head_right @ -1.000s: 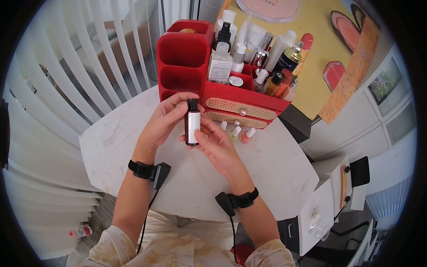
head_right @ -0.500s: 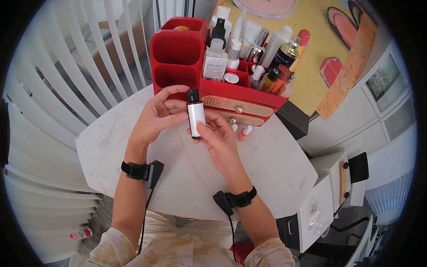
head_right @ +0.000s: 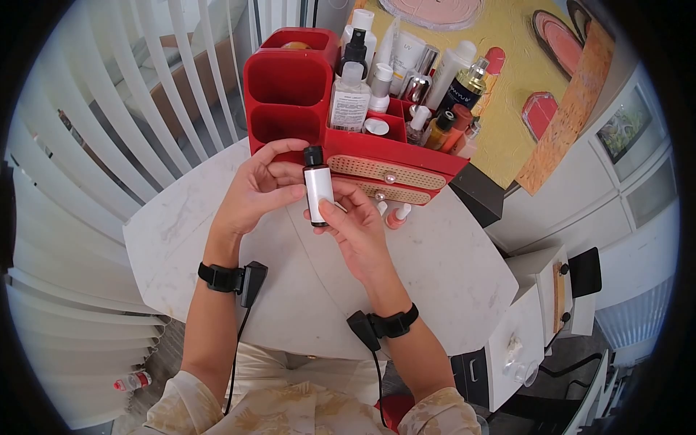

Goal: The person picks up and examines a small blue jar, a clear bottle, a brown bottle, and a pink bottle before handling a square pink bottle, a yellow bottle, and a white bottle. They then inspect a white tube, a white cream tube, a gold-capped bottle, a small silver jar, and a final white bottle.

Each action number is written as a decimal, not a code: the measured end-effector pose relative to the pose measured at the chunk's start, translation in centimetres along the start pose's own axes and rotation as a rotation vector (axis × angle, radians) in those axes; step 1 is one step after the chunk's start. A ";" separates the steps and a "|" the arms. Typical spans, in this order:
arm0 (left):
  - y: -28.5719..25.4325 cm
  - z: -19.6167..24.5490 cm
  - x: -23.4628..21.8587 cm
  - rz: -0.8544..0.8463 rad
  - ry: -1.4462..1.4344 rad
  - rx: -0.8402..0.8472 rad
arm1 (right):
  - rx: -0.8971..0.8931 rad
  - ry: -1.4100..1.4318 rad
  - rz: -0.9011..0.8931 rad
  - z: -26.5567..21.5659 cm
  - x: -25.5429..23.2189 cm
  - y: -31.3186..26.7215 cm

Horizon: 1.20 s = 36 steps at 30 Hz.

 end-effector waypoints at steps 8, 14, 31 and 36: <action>0.0 -0.4 -0.2 -0.005 -0.022 0.014 | 0.016 0.026 0.009 -0.3 0.4 -0.2; 0.0 -0.2 -0.2 -0.011 0.010 0.018 | -0.002 0.003 0.000 -0.1 0.3 -0.1; 0.4 -1.4 -0.6 0.090 0.014 0.005 | 0.045 0.020 -0.084 0.1 0.1 -0.1; 0.3 -1.0 -0.7 0.046 -0.020 0.022 | 0.106 -0.031 -0.169 -0.3 1.0 -0.3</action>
Point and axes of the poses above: each hand's wrist, its own y-axis towards the middle knuckle, its own x-axis out of the palm, z = x × y, the point moved 1 cm from there along y, towards the middle knuckle, and after that the axes turned 2 degrees about -y, right-handed, at the moved point
